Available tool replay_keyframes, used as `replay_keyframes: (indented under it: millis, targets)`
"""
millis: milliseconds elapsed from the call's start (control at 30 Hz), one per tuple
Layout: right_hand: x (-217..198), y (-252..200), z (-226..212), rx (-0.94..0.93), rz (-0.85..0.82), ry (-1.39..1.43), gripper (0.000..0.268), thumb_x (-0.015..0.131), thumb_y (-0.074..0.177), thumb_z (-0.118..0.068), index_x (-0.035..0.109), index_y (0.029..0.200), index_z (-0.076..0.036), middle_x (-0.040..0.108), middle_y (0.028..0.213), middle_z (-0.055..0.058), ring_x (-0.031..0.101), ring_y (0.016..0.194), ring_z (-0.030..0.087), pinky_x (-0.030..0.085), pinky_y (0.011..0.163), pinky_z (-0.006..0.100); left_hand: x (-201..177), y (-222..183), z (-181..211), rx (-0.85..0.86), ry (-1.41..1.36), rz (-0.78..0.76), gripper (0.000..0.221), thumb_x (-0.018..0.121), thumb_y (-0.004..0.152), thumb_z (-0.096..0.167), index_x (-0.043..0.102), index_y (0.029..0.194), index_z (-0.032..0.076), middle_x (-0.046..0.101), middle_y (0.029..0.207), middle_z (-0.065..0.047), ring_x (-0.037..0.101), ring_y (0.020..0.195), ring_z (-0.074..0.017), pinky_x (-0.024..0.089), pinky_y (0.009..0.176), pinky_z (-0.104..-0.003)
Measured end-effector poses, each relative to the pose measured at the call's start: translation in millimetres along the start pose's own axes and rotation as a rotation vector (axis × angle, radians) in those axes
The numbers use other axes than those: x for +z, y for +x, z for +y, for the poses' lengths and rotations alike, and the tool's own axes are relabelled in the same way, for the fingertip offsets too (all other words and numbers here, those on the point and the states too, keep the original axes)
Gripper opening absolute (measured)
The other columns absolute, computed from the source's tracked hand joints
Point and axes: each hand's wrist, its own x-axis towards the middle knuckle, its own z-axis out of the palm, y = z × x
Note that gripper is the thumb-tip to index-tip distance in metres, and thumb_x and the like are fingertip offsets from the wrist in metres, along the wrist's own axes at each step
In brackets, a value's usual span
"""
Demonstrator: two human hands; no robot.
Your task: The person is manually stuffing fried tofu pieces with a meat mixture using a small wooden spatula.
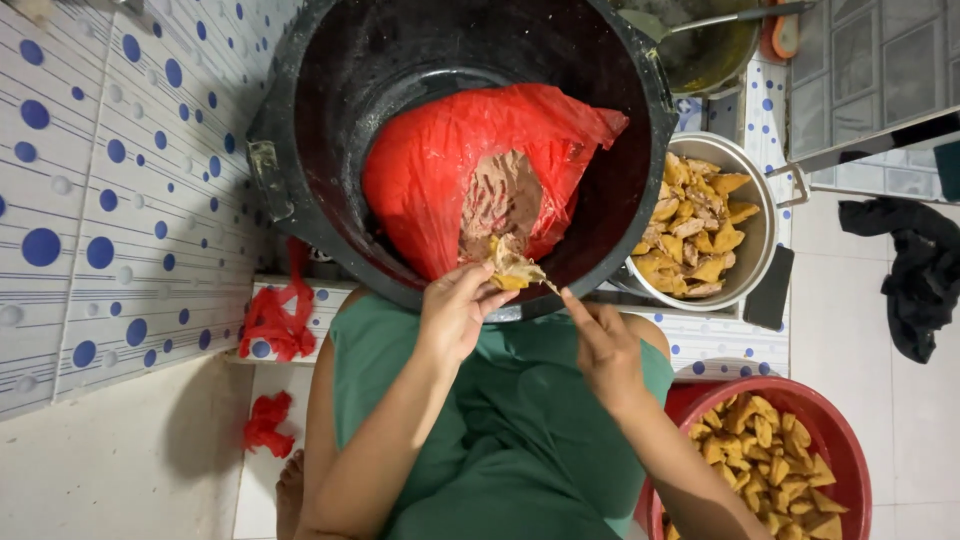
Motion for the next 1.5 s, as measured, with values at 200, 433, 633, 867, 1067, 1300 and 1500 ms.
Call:
replay_keyframes:
  millis: [200,433,633,867,1067,1300,1500]
  targets:
    - [-9.8,-8.7,-1.9,-0.136,0.035,-0.212,0.051,0.053,0.095,0.005,0.074,0.133,-0.022,0.065,0.086,-0.001,0.064,0.062,0.016,0.054,0.050,0.031,23.9,-38.1,26.3,-0.086,-0.035,-0.040,0.011,0.079,0.085,0.004,0.071,0.086,-0.003,0.058,0.077,-0.008,0.068,0.071,-0.0250,0.068,0.074,-0.047]
    - [-20.5,-10.3,11.9,-0.217,0.067,-0.217,0.041,0.051,0.099,0.001,0.078,0.123,-0.018,0.065,0.083,0.000,0.066,0.066,0.019,0.055,0.061,0.031,-4.7,-10.7,5.6,-0.195,-0.168,-0.091,0.007,0.075,0.089,0.000,0.069,0.087,-0.004,0.062,0.078,-0.013,0.074,0.076,-0.0320,0.067,0.078,-0.053]
    - [-43.4,7.4,9.7,-0.286,0.077,-0.172,0.041,0.050,0.099,0.006,0.080,0.121,-0.012,0.067,0.084,0.006,0.067,0.071,0.024,0.055,0.067,0.035,-22.1,9.4,-5.0,-0.221,-0.185,-0.115,0.007,0.073,0.090,0.001,0.069,0.090,-0.004,0.067,0.082,-0.016,0.076,0.078,-0.0337,0.067,0.079,-0.053]
    - [-52.0,5.1,18.2,0.288,-0.111,0.443,0.038,0.055,0.097,0.008,0.073,0.128,-0.006,0.068,0.071,0.010,0.059,0.053,0.018,0.050,0.051,0.032,-25.8,18.6,11.7,0.120,0.111,-0.120,0.019,0.081,0.085,0.002,0.076,0.102,-0.004,0.075,0.091,-0.016,0.076,0.083,-0.0277,0.067,0.081,-0.047]
    - [-56.6,25.4,0.4,0.625,-0.269,0.929,0.030,0.058,0.093,0.006,0.073,0.119,0.002,0.063,0.052,0.017,0.046,0.023,0.012,0.035,0.025,0.022,-30.9,18.0,-1.5,0.208,0.282,-0.150,0.029,0.085,0.082,0.002,0.076,0.108,-0.005,0.076,0.095,-0.017,0.077,0.085,-0.0244,0.066,0.079,-0.041]
    - [-51.6,36.9,4.9,0.578,-0.449,0.838,0.029,0.059,0.090,0.009,0.076,0.112,0.003,0.064,0.050,0.016,0.048,0.029,0.009,0.034,0.022,0.019,-35.0,20.9,-16.2,0.261,0.351,-0.326,0.029,0.088,0.075,-0.006,0.077,0.102,-0.006,0.076,0.103,-0.018,0.074,0.087,-0.0183,0.066,0.078,-0.034]
    - [-67.5,52.6,-6.1,0.516,-0.539,0.673,0.031,0.062,0.088,0.010,0.078,0.114,0.001,0.066,0.051,0.012,0.060,0.043,0.016,0.053,0.047,0.027,-28.2,8.5,-12.5,0.190,0.353,-0.346,0.027,0.087,0.075,-0.006,0.076,0.100,-0.007,0.075,0.105,-0.016,0.074,0.085,-0.0167,0.066,0.075,-0.033]
